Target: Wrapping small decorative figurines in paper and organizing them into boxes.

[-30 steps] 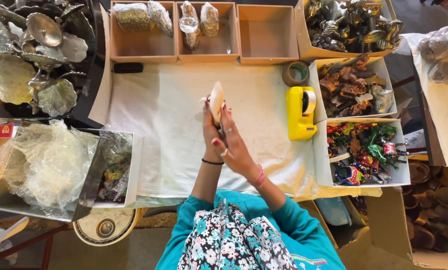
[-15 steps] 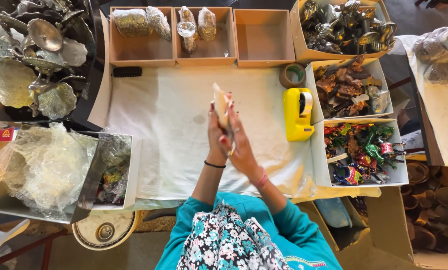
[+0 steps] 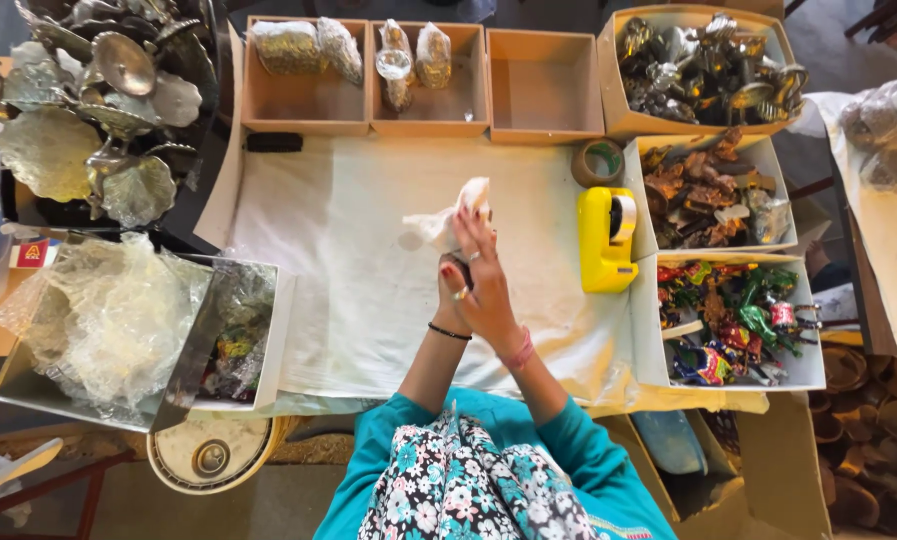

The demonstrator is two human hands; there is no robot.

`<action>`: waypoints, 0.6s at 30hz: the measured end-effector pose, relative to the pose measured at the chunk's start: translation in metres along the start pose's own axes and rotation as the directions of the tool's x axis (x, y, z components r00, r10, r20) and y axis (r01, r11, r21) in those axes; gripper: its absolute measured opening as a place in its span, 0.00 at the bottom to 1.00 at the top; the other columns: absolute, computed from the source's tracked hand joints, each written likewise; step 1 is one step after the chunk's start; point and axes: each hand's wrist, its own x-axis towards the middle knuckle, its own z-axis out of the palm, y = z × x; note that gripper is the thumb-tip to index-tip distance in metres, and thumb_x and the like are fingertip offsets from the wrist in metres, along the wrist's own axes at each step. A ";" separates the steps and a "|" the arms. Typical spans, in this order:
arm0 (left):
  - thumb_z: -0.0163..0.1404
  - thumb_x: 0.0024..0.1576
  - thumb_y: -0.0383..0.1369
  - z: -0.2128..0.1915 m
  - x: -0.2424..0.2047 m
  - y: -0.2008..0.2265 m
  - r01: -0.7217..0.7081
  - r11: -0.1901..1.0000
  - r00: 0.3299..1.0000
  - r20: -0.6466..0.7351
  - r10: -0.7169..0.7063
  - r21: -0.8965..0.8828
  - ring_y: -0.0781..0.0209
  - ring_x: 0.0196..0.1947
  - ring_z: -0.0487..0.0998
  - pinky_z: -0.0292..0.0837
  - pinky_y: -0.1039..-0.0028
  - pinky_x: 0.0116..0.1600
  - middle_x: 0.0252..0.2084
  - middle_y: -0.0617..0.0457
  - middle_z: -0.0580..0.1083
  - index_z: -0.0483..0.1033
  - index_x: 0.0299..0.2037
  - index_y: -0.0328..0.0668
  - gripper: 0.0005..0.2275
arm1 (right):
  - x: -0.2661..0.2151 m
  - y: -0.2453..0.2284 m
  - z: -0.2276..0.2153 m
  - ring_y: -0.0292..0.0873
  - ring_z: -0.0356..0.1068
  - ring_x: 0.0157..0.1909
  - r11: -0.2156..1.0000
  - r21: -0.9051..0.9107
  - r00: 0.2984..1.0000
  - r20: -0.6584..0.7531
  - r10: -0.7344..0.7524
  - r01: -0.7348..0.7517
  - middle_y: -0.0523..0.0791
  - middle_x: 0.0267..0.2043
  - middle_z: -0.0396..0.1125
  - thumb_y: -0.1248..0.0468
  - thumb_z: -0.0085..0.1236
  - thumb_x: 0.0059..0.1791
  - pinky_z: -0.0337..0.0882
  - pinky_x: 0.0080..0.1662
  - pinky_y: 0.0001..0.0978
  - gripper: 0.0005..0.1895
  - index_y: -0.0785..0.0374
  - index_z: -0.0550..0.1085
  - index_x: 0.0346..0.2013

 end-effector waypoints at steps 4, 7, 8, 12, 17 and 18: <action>0.37 0.70 0.40 -0.058 0.022 -0.030 0.129 0.923 0.992 0.038 -0.123 -0.363 0.51 0.59 0.73 0.67 0.62 0.63 0.61 0.44 0.70 0.66 0.65 0.34 0.20 | -0.028 0.015 0.005 0.59 0.48 0.82 0.995 -0.100 0.993 0.117 0.009 0.003 0.56 0.78 0.53 0.54 0.47 0.58 0.46 0.78 0.48 0.30 0.66 0.62 0.72; 0.36 0.69 0.39 -0.033 0.014 -0.020 0.148 0.926 0.989 0.078 -0.129 -0.346 0.54 0.61 0.72 0.66 0.65 0.66 0.63 0.46 0.70 0.66 0.66 0.35 0.20 | -0.019 0.018 0.004 0.60 0.42 0.82 0.988 -0.141 0.985 0.169 -0.034 0.059 0.56 0.79 0.47 0.58 0.52 0.56 0.44 0.77 0.48 0.33 0.67 0.58 0.73; 0.36 0.69 0.39 -0.025 0.008 -0.015 0.155 0.928 0.987 0.087 -0.133 -0.339 0.55 0.62 0.71 0.65 0.65 0.67 0.63 0.46 0.70 0.65 0.67 0.35 0.20 | -0.014 0.018 0.003 0.62 0.38 0.81 0.971 -0.196 0.979 0.174 -0.107 0.141 0.57 0.79 0.42 0.59 0.56 0.55 0.40 0.77 0.50 0.37 0.69 0.54 0.74; 0.35 0.69 0.38 0.007 0.003 -0.002 0.176 0.930 0.981 0.141 -0.136 -0.323 0.57 0.64 0.71 0.64 0.68 0.69 0.65 0.48 0.70 0.65 0.68 0.35 0.21 | 0.022 0.015 -0.010 0.61 0.34 0.82 0.975 -0.214 0.995 0.099 -0.033 0.054 0.58 0.81 0.38 0.63 0.56 0.52 0.40 0.76 0.46 0.40 0.67 0.53 0.76; 0.35 0.70 0.37 -0.023 0.020 0.002 0.155 0.919 0.987 0.028 -0.155 -0.362 0.55 0.63 0.71 0.65 0.64 0.70 0.65 0.46 0.70 0.63 0.67 0.36 0.19 | 0.000 0.003 -0.009 0.58 0.45 0.82 0.998 -0.056 0.995 0.103 0.008 -0.002 0.56 0.80 0.47 0.63 0.51 0.55 0.52 0.75 0.39 0.35 0.66 0.54 0.76; 0.35 0.70 0.37 -0.022 0.021 0.003 0.154 0.919 0.988 0.026 -0.155 -0.363 0.55 0.63 0.71 0.65 0.64 0.70 0.65 0.46 0.70 0.63 0.67 0.36 0.19 | -0.005 0.000 -0.008 0.58 0.45 0.82 0.998 -0.056 0.994 0.105 0.008 -0.002 0.56 0.80 0.47 0.63 0.51 0.55 0.52 0.75 0.39 0.35 0.66 0.54 0.76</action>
